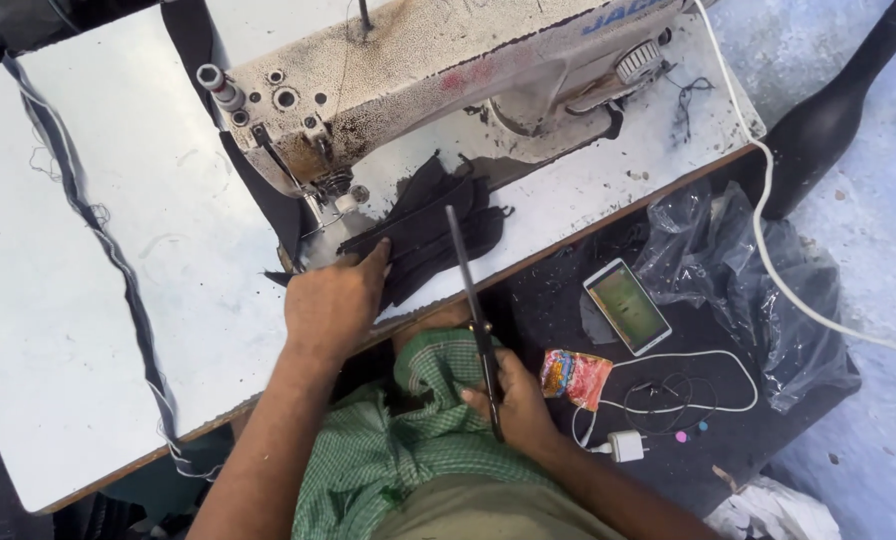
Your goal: Cutting shoe upper components from a fabric strip using large industrial scissors.
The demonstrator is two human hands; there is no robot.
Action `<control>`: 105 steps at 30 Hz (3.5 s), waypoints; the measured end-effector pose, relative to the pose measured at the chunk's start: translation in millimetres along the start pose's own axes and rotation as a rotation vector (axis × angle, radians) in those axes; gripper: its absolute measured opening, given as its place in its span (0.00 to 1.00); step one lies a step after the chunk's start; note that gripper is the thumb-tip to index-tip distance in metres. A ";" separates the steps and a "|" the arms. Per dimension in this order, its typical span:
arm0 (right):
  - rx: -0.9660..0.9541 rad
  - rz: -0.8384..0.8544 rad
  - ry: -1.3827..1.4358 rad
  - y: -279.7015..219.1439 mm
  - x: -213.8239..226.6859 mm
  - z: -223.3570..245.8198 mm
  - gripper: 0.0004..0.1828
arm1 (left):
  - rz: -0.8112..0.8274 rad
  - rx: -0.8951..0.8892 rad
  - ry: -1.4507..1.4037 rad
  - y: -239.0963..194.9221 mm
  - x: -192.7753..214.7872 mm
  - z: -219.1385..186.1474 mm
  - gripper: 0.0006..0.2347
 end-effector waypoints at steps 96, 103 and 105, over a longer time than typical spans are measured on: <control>-0.303 0.672 -0.135 -24.8 -48.6 69.8 0.38 | -0.078 0.585 -0.941 -78.1 6.3 78.1 0.11; -0.277 0.396 -0.252 -7.1 -44.7 70.2 0.33 | -0.022 0.446 -0.917 -95.2 24.2 60.1 0.10; -0.196 0.353 -0.217 -2.9 -48.0 74.5 0.35 | -0.001 0.308 -0.829 -96.5 33.5 32.2 0.11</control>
Point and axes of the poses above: each hand's wrist, its own y-axis towards the middle knuckle, its own x-axis out of the back of the hand, z = x × y, the point moved 9 cm from there along y, towards the middle knuckle, and after that the axes turned 13 degrees about -x, right-handed, at the moved point
